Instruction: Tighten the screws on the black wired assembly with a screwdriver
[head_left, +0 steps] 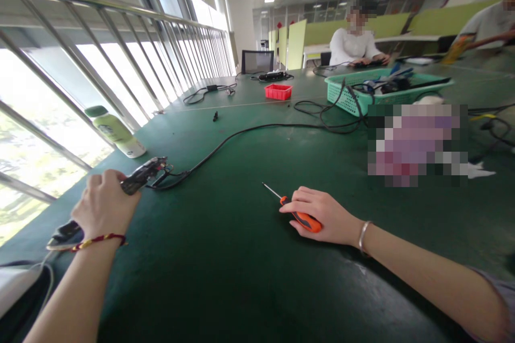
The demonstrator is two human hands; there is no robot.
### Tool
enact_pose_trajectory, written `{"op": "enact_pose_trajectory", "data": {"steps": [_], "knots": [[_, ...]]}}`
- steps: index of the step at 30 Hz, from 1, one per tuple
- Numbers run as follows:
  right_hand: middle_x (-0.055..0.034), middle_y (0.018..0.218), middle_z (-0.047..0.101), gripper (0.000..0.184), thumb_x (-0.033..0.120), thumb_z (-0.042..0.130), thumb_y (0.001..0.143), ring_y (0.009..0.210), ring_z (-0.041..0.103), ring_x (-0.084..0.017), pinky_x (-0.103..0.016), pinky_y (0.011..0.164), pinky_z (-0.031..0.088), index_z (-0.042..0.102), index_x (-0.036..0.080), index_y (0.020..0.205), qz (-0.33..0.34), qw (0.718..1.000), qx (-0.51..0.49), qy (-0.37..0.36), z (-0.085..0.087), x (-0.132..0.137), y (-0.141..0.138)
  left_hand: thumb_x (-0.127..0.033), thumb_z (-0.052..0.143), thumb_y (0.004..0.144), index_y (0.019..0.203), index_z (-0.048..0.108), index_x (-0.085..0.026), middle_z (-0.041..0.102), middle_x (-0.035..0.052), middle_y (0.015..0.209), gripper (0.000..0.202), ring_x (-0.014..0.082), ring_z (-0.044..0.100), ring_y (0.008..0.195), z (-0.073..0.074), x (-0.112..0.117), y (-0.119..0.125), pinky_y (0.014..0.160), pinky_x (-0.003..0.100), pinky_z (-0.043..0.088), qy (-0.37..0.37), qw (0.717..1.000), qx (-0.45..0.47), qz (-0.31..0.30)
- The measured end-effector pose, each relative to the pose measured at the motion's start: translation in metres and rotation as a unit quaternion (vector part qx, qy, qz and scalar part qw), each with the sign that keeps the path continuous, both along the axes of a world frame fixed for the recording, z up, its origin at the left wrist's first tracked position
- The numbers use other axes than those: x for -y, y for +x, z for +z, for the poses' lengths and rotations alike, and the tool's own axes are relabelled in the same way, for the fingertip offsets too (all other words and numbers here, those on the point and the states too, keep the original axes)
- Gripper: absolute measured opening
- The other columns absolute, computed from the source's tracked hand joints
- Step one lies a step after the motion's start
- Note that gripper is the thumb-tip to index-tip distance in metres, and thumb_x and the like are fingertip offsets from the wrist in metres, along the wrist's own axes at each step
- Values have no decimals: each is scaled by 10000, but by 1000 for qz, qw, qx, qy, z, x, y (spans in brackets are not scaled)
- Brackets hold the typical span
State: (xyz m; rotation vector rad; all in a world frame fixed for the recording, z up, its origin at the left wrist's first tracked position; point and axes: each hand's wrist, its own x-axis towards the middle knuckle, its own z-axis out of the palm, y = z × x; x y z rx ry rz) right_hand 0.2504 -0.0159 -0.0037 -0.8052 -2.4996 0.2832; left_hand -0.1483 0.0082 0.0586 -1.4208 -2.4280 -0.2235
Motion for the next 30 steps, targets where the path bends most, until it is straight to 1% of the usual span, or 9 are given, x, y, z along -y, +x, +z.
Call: {"op": "enact_pose_trajectory", "data": {"steps": [7, 12, 16, 19, 21, 24, 26, 28, 30], "knots": [[-63, 898, 620, 247, 246, 563, 824, 834, 537, -173, -318, 730, 473, 633, 169, 1048, -1, 1000, 1, 1, -2, -1, 0, -415, 458, 798, 1147, 514, -174, 517, 152, 1140, 428, 356, 557, 1038, -3, 1, 6, 752, 458, 516, -17, 999, -26, -7], [-60, 905, 613, 235, 238, 568, 828, 832, 559, -163, -302, 729, 489, 609, 172, 1050, -7, 999, -27, 17, -2, 1, -1, -453, 446, 806, 1065, 574, -194, 546, 125, 1130, 387, 359, 574, 1009, -2, 2, 14, 734, 481, 518, 50, 998, -43, -9], [-60, 956, 583, 185, 215, 536, 852, 800, 566, -138, -274, 708, 496, 561, 194, 1035, -43, 996, -68, 44, -4, 1, 0, -427, 437, 828, 1063, 595, -203, 569, 96, 1083, 361, 340, 578, 999, -6, 4, 29, 747, 438, 502, 138, 985, -88, -61], [-46, 927, 565, 166, 168, 492, 870, 754, 568, -128, -267, 681, 494, 526, 215, 1025, -89, 989, -113, 41, -4, 2, 0, -403, 462, 834, 1070, 603, -184, 573, 94, 1049, 352, 311, 579, 976, -11, 5, 50, 770, 392, 476, 162, 969, -96, -162], [-45, 931, 562, 180, 162, 486, 875, 781, 584, -142, -284, 700, 502, 512, 234, 1038, -118, 980, -150, 46, -3, 3, 0, -367, 488, 827, 1058, 613, -176, 583, 92, 1020, 325, 282, 585, 941, -15, 5, 71, 794, 371, 457, 147, 948, -91, -267], [-75, 1035, 561, 245, 174, 511, 869, 929, 599, -190, -345, 814, 507, 492, 252, 1101, -169, 962, -197, 81, -1, 3, -1, -279, 505, 832, 1088, 602, -223, 612, 75, 1040, 279, 249, 590, 945, -22, 1, 113, 838, 361, 430, 85, 890, -61, -444], [-98, 1108, 554, 300, 177, 529, 859, 1028, 582, -221, -387, 893, 485, 475, 251, 1145, -197, 951, -216, 103, -1, 0, 1, -259, 510, 857, 1129, 571, -231, 629, 69, 1073, 281, 234, 593, 951, -28, -5, 144, 870, 375, 416, 59, 844, -36, -533], [-106, 1137, 557, 319, 182, 532, 854, 1080, 562, -237, -411, 939, 460, 472, 246, 1161, -211, 948, -215, 101, -3, -5, 4, -281, 549, 858, 1151, 548, -219, 646, 76, 1052, 300, 240, 594, 947, -35, -15, 172, 864, 398, 418, 55, 815, -2, -577], [-100, 1121, 569, 305, 186, 526, 851, 1082, 554, -237, -415, 954, 446, 486, 239, 1148, -226, 951, -197, 74, -5, -13, 8, -300, 580, 853, 1121, 562, -217, 665, 71, 1005, 281, 243, 599, 946, -42, -28, 191, 878, 415, 414, 45, 806, 26, -590]]}}
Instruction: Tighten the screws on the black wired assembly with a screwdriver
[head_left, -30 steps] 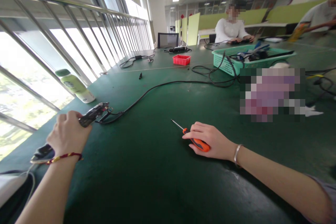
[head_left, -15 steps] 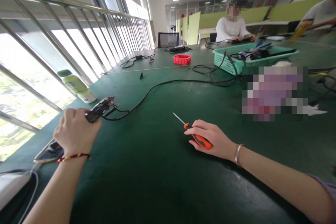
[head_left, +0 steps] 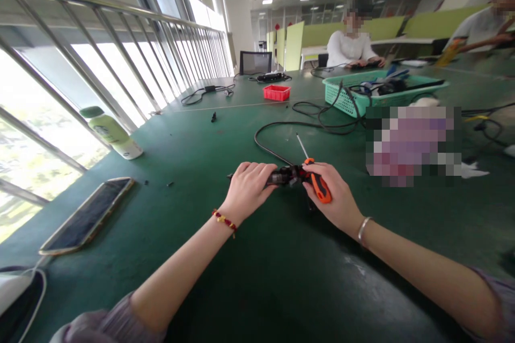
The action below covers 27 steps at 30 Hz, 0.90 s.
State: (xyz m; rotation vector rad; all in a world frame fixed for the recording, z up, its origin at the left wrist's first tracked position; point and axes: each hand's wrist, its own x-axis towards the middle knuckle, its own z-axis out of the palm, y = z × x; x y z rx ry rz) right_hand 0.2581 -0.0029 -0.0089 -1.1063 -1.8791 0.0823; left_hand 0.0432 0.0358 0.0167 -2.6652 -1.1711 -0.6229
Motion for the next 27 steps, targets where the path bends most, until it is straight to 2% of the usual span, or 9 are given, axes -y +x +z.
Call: {"op": "enact_pose_trajectory", "data": {"steps": [3, 5, 8, 10, 12, 14, 17, 21, 27], "knots": [[-97, 1146, 570, 347, 170, 529, 820, 1071, 557, -238, -415, 954, 438, 479, 220, 1159, -18, 997, -7, -71, -4, -12, 5, -330, 549, 878, 1114, 586, -214, 666, 74, 1069, 266, 234, 588, 1022, -5, -17, 6, 942, 413, 398, -44, 999, 23, 15], [-89, 1121, 589, 356, 185, 533, 809, 986, 594, -229, -400, 896, 467, 473, 214, 1159, -32, 992, -23, -123, -6, -17, 8, -383, 463, 917, 1138, 592, -197, 621, 86, 1187, 315, 236, 555, 1102, -2, -26, -10, 981, 409, 386, -54, 996, 39, 67], [-87, 1116, 598, 375, 208, 531, 800, 912, 620, -220, -380, 828, 489, 462, 218, 1169, -45, 987, -32, -148, -7, -18, 8, -342, 380, 932, 1151, 595, -181, 578, 89, 1246, 347, 254, 530, 1140, 10, -31, -63, 983, 412, 395, -57, 974, 32, 215], [-91, 1137, 593, 388, 212, 532, 794, 945, 616, -229, -384, 838, 484, 459, 224, 1175, -48, 989, -24, -140, -7, -17, 7, -251, 384, 892, 1148, 603, -156, 564, 121, 1236, 350, 280, 541, 1113, 17, -29, -109, 935, 411, 429, -62, 934, 14, 352], [-94, 1158, 586, 403, 212, 536, 790, 968, 613, -235, -388, 850, 481, 452, 228, 1184, -51, 989, -19, -139, -7, -15, 5, -197, 342, 876, 1187, 584, -113, 527, 167, 1259, 403, 324, 520, 1128, 20, -24, -155, 911, 445, 433, -67, 894, -16, 443], [-95, 1165, 582, 412, 212, 537, 790, 959, 619, -234, -384, 838, 487, 445, 229, 1191, -54, 988, -16, -143, -8, -15, 4, -155, 318, 859, 1229, 564, -89, 509, 188, 1279, 450, 352, 492, 1154, 18, -19, -193, 925, 464, 416, -88, 872, -45, 480], [-97, 1154, 588, 417, 219, 537, 791, 940, 627, -236, -380, 813, 498, 445, 229, 1197, -56, 989, -9, -139, -8, -14, 4, -106, 356, 805, 1263, 548, -106, 530, 152, 1274, 497, 310, 497, 1149, 9, -17, -224, 920, 390, 430, -126, 880, -62, 454], [-96, 1157, 587, 422, 213, 539, 790, 955, 624, -237, -385, 830, 497, 440, 229, 1200, -59, 989, -6, -138, -9, -14, 4, -88, 387, 766, 1155, 621, -90, 571, 143, 1198, 454, 269, 540, 1091, 7, -20, -219, 903, 324, 446, -107, 892, -95, 429], [-103, 1163, 582, 441, 184, 546, 780, 994, 614, -243, -398, 866, 491, 436, 224, 1205, -52, 988, -5, -143, -8, -14, 4, -77, 303, 832, 1212, 589, -96, 574, 145, 1169, 476, 255, 559, 1065, 12, -1, -173, 878, 323, 469, -134, 889, -125, 419]]}}
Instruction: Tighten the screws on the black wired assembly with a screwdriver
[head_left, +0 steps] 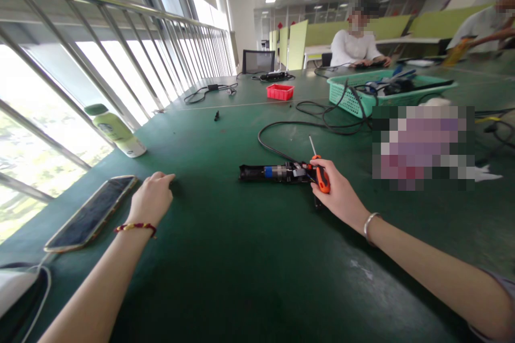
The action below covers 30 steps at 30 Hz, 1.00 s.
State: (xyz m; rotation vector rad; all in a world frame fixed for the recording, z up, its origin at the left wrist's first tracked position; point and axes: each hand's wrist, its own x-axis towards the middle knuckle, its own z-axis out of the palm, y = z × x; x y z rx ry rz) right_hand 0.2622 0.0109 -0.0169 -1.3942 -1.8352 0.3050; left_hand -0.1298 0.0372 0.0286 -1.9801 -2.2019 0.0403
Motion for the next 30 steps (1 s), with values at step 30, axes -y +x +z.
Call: {"op": "enact_pose_trajectory", "data": {"steps": [30], "knots": [[-100, 1183, 579, 421, 152, 548, 755, 1027, 597, -238, -391, 905, 466, 486, 211, 1167, 7, 999, -45, -1, 4, 2, 1, -156, 280, 889, 1150, 624, -145, 584, 113, 1167, 432, 244, 544, 1040, -12, 8, -1, 858, 340, 480, 35, 996, -16, -84]]}}
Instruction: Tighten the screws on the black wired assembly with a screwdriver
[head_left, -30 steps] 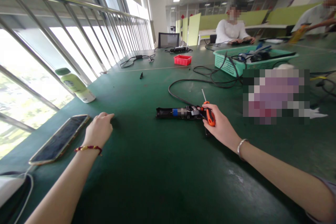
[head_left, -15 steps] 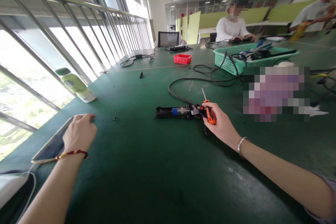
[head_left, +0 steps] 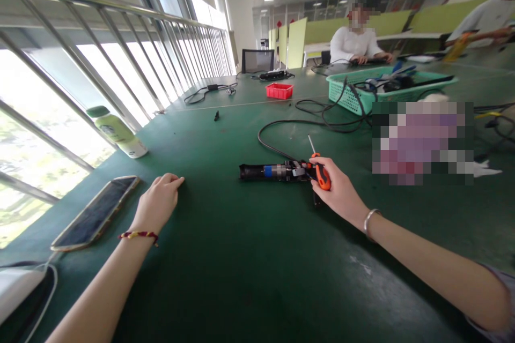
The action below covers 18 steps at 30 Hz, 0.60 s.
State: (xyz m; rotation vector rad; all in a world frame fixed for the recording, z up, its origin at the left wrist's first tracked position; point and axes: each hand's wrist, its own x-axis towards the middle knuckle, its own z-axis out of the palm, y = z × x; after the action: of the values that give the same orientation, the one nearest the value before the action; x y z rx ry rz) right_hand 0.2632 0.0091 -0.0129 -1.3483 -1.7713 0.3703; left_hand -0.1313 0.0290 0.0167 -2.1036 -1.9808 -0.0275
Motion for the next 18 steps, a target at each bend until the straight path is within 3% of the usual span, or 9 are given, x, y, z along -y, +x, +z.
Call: {"op": "enact_pose_trajectory", "data": {"steps": [4, 7, 10, 14, 18], "knots": [[-77, 1145, 619, 369, 151, 533, 774, 1037, 610, -212, -369, 945, 451, 503, 218, 1135, 26, 998, -55, 7, 1, 5, -3, -164, 314, 903, 1058, 653, -158, 605, 114, 1071, 373, 253, 577, 969, 5, 7, 15, 728, 347, 511, -13, 1000, -17, 0], [-58, 1094, 624, 374, 140, 532, 774, 954, 621, -191, -333, 880, 481, 515, 224, 1139, 70, 997, -9, 11, 3, 13, -8, -193, 334, 920, 1000, 654, -152, 608, 110, 1012, 332, 254, 593, 923, 6, 13, 31, 647, 335, 514, 1, 999, -28, -27], [-49, 1092, 615, 416, 126, 537, 768, 907, 618, -176, -309, 837, 495, 499, 228, 1169, 117, 993, 32, 11, 5, 17, -12, -188, 362, 928, 981, 635, -157, 612, 89, 980, 281, 223, 598, 902, 3, 18, 52, 689, 317, 519, 14, 993, -32, -117], [-56, 1140, 613, 424, 124, 536, 777, 948, 620, -177, -317, 869, 494, 490, 229, 1185, 134, 990, 40, 2, 6, 16, -12, -147, 408, 923, 980, 606, -160, 616, 63, 973, 206, 181, 592, 874, 0, 25, 88, 762, 299, 518, 7, 961, -10, -276], [-67, 1254, 583, 457, 119, 522, 788, 1109, 583, -192, -364, 987, 445, 484, 231, 1230, 153, 987, 54, 1, 4, 14, -9, -116, 456, 907, 930, 590, -141, 615, 64, 931, 138, 187, 602, 841, 8, 28, 133, 702, 293, 521, -39, 950, -35, -307]]}}
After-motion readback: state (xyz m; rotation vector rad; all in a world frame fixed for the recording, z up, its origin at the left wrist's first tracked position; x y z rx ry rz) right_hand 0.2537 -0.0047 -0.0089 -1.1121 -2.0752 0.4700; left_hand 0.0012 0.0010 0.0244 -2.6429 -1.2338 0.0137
